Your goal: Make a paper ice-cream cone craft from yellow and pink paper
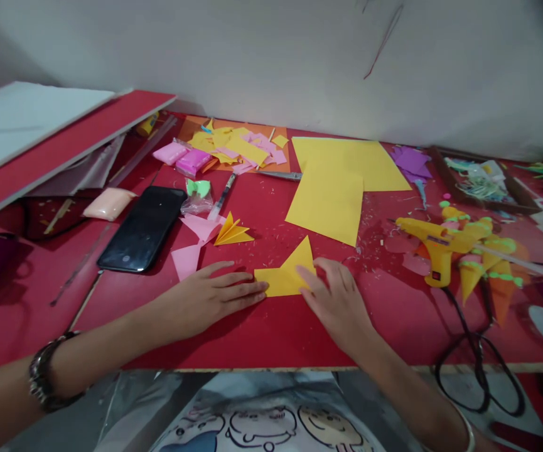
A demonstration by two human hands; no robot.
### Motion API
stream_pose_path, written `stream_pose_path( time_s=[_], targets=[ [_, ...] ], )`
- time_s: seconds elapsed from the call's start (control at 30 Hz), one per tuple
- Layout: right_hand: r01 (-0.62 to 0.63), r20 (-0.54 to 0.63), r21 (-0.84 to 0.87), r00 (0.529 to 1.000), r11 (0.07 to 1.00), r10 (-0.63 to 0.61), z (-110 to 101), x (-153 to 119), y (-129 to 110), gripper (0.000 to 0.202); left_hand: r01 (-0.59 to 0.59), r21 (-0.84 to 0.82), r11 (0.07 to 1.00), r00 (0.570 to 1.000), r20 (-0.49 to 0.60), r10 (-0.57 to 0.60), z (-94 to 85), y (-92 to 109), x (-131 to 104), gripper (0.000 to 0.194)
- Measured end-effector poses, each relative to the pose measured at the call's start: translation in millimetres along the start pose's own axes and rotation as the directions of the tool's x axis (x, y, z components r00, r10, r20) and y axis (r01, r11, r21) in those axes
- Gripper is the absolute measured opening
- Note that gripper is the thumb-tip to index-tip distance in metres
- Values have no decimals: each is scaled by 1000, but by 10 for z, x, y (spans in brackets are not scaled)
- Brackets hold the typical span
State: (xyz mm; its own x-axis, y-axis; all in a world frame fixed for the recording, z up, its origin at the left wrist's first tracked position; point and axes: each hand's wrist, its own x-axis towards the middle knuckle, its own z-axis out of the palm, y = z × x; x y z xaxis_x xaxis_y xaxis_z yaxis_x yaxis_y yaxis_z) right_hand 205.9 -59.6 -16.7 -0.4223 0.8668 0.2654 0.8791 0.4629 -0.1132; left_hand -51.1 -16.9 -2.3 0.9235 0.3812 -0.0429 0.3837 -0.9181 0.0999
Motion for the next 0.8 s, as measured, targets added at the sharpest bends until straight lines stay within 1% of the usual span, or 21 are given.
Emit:
stream_pose_path(
  time_s=[0.03,0.1,0.13,0.17,0.3,0.43,0.57,0.7,0.8],
  targets=[
    [81,13,-33,997,996,-81,-15,-15,-17,47,6,-3,1000,1000,1,-6,2,-3,-11,46],
    [231,78,-38,971,972,-228,-42,-30,-42,54,8,-8,1000,1000,-2,-8,4,-4,-13,46],
    [269,111,-25,958,963,-265,-53,-31,-49,54,8,-10,1000,1000,-6,-8,4,-4,-8,46],
    [279,138,-13,952,960,-275,-62,-28,-53,54,5,-10,1000,1000,-9,-5,4,-4,-1,47],
    [229,217,2,950,973,-224,-82,-16,-35,54,-5,3,1000,1000,-6,5,9,-6,12,48],
    [200,258,-1,947,980,-192,-123,-45,21,60,-1,6,1000,1000,2,1,35,-20,-13,47],
    [149,298,-46,946,988,-129,-176,-130,101,67,9,-4,1000,1000,2,-9,55,-39,-51,44],
    [94,294,-105,954,990,-60,-218,-239,159,75,18,-20,1000,1000,19,-17,54,-47,-61,44],
    [71,270,-140,962,988,-31,-283,-290,166,73,27,-29,999,999,28,-26,46,-52,-60,44]
  ],
)
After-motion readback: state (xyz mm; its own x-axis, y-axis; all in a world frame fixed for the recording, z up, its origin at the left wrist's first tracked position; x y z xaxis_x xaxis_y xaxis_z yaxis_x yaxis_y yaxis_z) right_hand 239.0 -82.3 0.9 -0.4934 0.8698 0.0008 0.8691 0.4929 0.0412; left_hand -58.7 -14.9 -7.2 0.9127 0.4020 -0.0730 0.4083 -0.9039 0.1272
